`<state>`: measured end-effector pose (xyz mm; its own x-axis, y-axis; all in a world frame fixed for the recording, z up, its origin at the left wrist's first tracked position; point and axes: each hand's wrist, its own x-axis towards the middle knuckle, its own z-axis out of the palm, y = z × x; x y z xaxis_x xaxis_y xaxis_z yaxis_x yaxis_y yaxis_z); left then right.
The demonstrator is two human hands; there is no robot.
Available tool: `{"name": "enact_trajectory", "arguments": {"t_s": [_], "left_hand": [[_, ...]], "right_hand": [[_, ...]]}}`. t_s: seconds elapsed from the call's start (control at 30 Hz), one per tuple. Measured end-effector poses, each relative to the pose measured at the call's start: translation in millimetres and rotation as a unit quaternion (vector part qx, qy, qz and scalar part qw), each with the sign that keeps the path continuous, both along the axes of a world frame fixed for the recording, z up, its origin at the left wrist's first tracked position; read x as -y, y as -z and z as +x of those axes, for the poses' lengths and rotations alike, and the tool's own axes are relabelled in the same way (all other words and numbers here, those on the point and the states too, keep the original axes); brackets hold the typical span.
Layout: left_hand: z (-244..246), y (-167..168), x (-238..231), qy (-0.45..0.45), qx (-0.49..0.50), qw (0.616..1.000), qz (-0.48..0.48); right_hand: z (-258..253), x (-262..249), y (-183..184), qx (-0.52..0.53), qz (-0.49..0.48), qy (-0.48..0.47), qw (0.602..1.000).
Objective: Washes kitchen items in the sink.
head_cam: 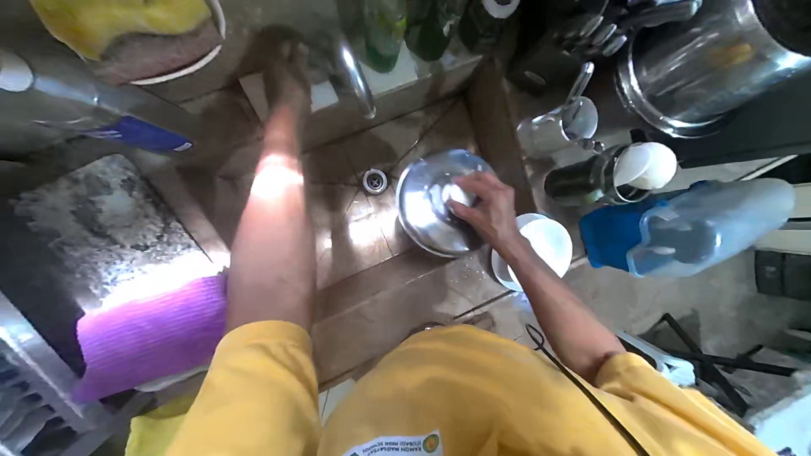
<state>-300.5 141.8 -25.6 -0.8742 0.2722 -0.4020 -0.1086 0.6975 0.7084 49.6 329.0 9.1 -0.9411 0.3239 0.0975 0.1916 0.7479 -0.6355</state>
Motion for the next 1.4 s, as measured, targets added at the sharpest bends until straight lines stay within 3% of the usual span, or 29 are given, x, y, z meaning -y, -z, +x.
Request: {"name": "enact_trajectory", "arguments": {"t_s": [0.1,0.2,0.3,0.43,0.5,0.67,0.8,0.9,1.07,1.17,1.27,1.33,1.4], "left_hand": [[18,-1,-4,-0.075,-0.064,0.995,-0.007],[70,18,16,-0.186,-0.087,0.976,0.073],[140,55,47,-0.240,0.075,0.948,0.194],[184,96,68,-0.272,0.241,0.868,0.339],[190,97,70,-0.279,0.266,0.832,0.399],[192,98,58,-0.312,0.265,0.797,0.445],[187,112,47,-0.327,0.289,0.751,0.496],[186,115,39,-0.325,0.305,0.738,0.507],[184,117,36,-0.317,0.317,0.734,0.511],[183,131,43,-0.314,0.307,0.734,0.518],[179,134,57,-0.311,0.299,0.727,0.534],[176,130,66,-0.302,0.307,0.726,0.536],[171,131,71,-0.272,0.316,0.735,0.535]], "right_hand": [[-51,17,33,-0.002,-0.015,-0.029,0.999],[-81,29,63,-0.016,-0.029,-0.045,0.998],[-96,41,84,-0.002,-0.061,-0.048,0.997],[-113,59,105,-0.005,-0.112,-0.038,0.993],[-125,64,108,0.033,-0.130,-0.030,0.991],[-156,61,115,0.179,-0.241,-0.009,0.954],[-166,45,121,0.177,-0.361,-0.013,0.915],[-166,34,118,0.172,-0.387,-0.008,0.906],[-163,25,108,0.154,-0.351,0.007,0.923],[-162,23,110,0.101,-0.207,0.001,0.973],[-165,11,115,0.132,-0.129,0.062,0.981],[-163,2,124,0.169,-0.208,0.090,0.959],[-161,-1,127,0.179,-0.347,0.111,0.914]]}}
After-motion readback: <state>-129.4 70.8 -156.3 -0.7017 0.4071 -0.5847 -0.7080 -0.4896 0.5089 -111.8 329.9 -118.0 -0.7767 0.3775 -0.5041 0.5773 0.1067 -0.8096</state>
